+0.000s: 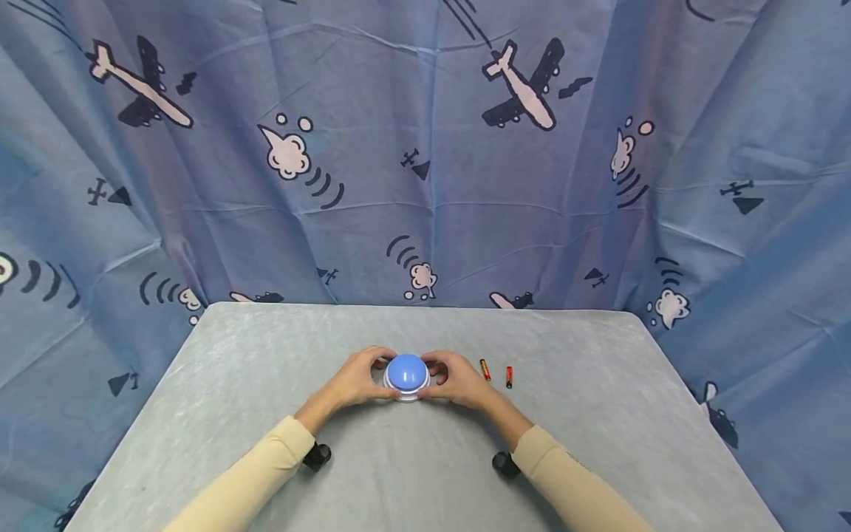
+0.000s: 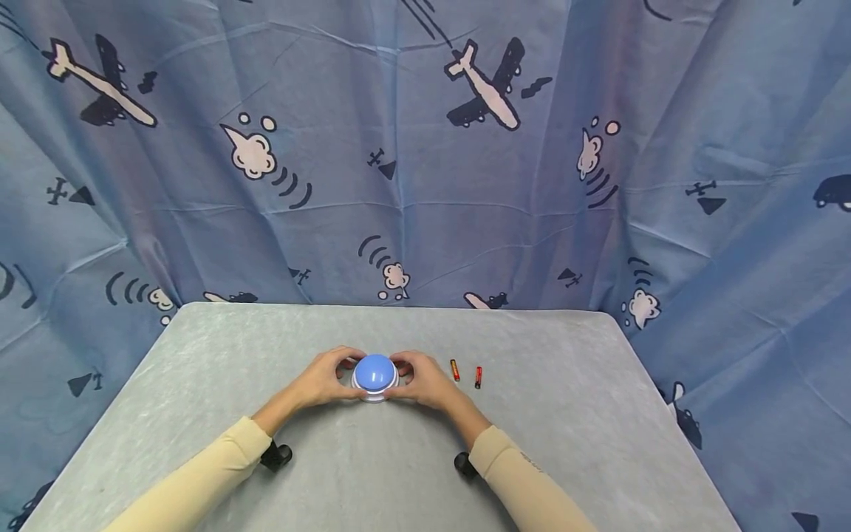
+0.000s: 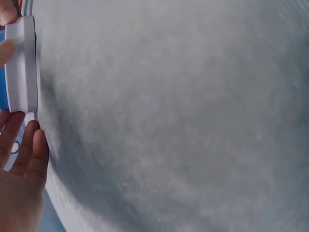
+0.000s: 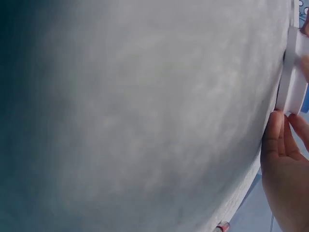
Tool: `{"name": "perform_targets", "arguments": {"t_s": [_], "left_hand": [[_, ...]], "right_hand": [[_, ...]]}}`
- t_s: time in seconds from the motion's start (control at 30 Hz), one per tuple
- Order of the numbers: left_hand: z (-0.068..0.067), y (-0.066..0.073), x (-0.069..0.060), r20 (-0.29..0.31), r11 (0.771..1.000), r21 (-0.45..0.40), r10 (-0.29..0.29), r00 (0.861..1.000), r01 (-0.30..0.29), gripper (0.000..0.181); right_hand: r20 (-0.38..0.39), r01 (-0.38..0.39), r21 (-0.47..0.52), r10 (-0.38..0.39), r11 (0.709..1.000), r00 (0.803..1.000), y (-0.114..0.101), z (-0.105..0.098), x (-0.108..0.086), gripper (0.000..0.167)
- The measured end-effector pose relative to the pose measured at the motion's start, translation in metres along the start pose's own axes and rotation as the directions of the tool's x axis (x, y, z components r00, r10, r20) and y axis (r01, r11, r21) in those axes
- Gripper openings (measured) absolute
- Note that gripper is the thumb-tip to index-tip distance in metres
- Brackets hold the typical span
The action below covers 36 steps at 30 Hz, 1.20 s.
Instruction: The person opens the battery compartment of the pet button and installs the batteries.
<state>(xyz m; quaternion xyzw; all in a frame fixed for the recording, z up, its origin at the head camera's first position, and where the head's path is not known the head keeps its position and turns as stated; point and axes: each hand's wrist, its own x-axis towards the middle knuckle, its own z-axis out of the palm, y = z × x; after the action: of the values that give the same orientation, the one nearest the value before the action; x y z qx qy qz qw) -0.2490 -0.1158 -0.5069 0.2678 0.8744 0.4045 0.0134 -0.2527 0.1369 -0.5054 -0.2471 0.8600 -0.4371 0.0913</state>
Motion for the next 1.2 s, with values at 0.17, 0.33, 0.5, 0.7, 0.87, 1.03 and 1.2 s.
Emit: {"name": "perform_targets", "arguments": {"t_s": [0.17, 0.33, 0.5, 0.7, 0.87, 1.03, 1.2], "left_hand": [[0.000, 0.000, -0.001, -0.012, 0.999, -0.041, -0.011, 1.000, 0.011, 0.063], [0.000, 0.000, -0.001, -0.012, 0.996, -0.084, -0.041, 0.999, 0.040, 0.063], [-0.002, 0.004, -0.001, -0.006, 0.987, -0.145, -0.064, 0.998, 0.062, 0.063], [-0.006, 0.016, -0.002, -0.003, 0.974, -0.211, -0.086, 0.996, 0.083, 0.063], [-0.008, 0.025, -0.003, -0.001, 0.974, -0.217, -0.068, 0.998, 0.067, 0.063], [-0.009, 0.031, -0.004, -0.009, 0.976, -0.218, -0.016, 1.000, 0.014, 0.062], [-0.010, 0.040, -0.006, -0.008, 0.979, -0.200, 0.022, 1.000, -0.023, 0.065]], "right_hand": [[-0.007, -0.002, 0.004, 0.002, 1.000, 1.000, -0.001, 0.001, 0.001, 0.061], [-0.003, 0.003, 0.004, -0.003, 1.000, 1.000, -0.003, 0.001, 0.000, 0.061], [-0.014, 0.028, 0.016, -0.027, 0.999, 1.000, -0.007, -0.003, -0.002, 0.062], [-0.018, 0.014, 0.094, -0.012, 0.995, 1.000, -0.012, -0.009, -0.008, 0.062], [-0.033, 0.036, 0.136, -0.032, 0.990, 0.999, -0.014, -0.012, -0.015, 0.063], [-0.067, 0.077, 0.141, -0.068, 0.987, 0.995, -0.016, -0.014, -0.022, 0.062], [-0.092, 0.106, 0.167, -0.092, 0.980, 0.992, -0.020, -0.015, -0.028, 0.061]]}}
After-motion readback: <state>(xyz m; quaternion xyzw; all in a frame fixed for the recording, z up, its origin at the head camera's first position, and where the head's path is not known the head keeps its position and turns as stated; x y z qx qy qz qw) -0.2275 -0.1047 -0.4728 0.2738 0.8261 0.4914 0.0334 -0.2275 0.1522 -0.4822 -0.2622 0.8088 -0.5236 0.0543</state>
